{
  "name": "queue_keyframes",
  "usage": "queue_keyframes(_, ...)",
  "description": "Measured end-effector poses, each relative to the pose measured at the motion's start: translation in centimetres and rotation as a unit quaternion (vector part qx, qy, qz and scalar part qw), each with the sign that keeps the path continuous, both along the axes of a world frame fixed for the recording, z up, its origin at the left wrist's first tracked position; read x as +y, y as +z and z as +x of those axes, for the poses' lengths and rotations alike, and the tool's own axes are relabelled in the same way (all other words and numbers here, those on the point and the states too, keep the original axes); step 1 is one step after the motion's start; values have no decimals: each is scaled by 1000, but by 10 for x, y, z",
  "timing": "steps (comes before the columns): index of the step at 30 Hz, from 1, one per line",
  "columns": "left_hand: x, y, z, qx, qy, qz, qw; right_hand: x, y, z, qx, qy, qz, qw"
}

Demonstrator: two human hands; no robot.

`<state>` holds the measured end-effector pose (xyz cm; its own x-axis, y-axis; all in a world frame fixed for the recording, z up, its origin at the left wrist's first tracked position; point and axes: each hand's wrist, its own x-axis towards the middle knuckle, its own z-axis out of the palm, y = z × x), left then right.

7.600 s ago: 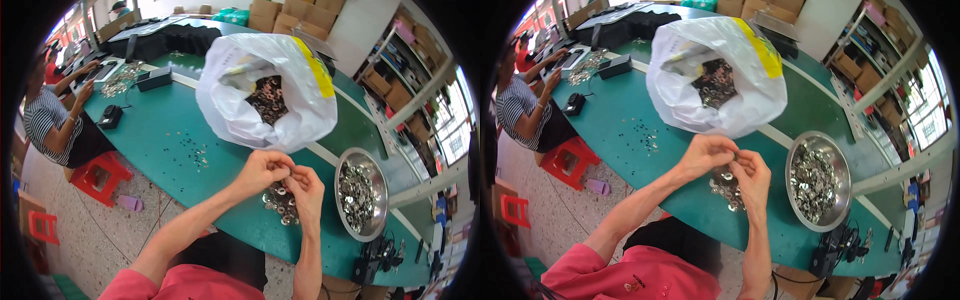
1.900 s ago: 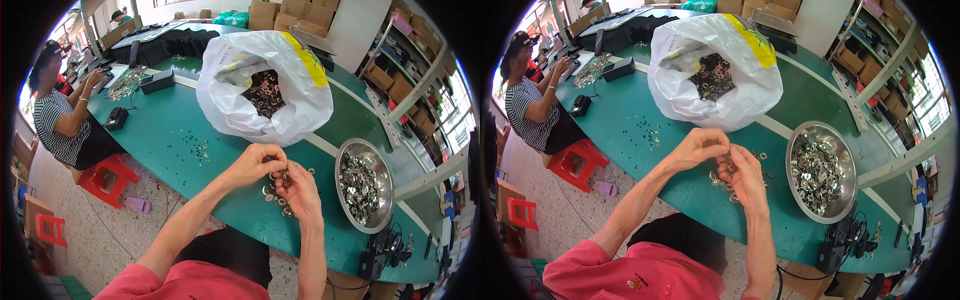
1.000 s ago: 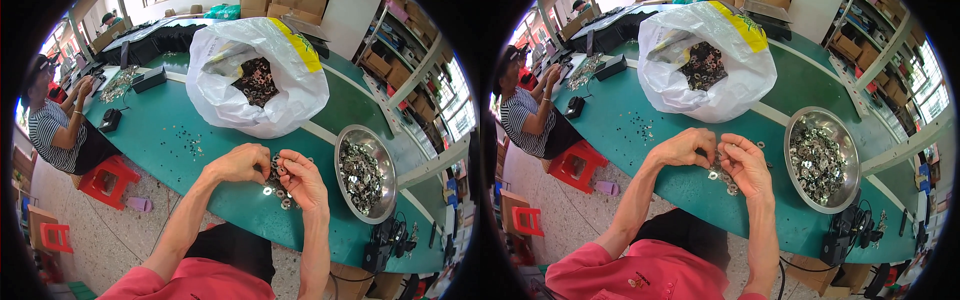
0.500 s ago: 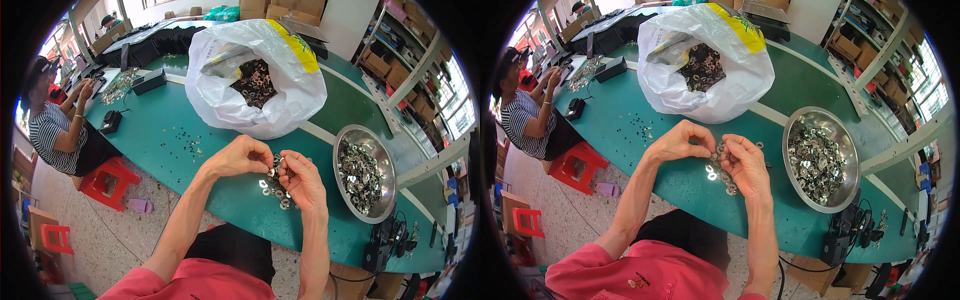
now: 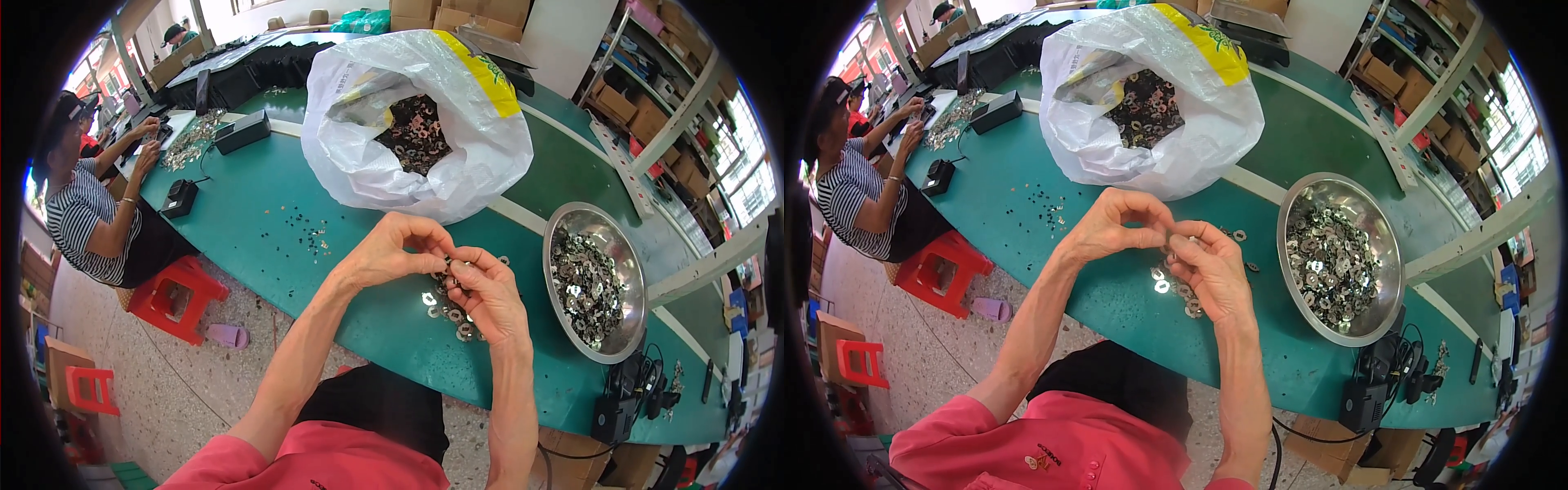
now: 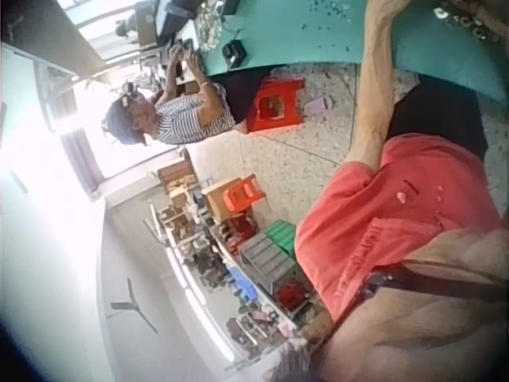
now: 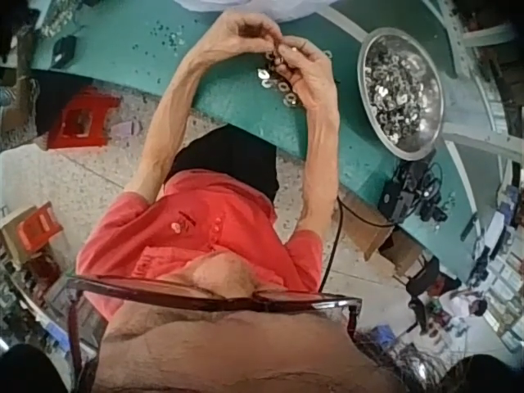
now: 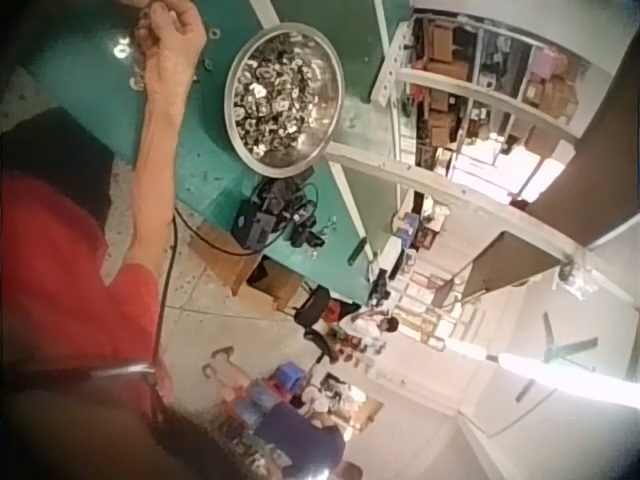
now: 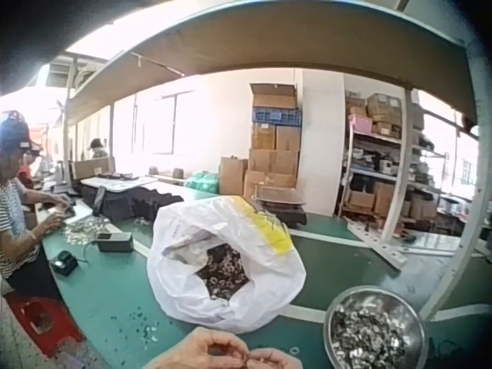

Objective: The person picks up small washers by hand and places them onto metal bolts or screws.

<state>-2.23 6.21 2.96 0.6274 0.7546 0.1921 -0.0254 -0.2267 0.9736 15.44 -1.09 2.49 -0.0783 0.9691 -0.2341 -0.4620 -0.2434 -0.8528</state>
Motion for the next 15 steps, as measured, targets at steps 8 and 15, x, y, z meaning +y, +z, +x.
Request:
queue_keyframes(8,3,-7,-2,105,-70,129,984,5,-6,10,158,-44,-14,986)
queue_keyframes(15,1,-10,1,201,-81,247,945,4,-4,8,173,-29,-10,984)
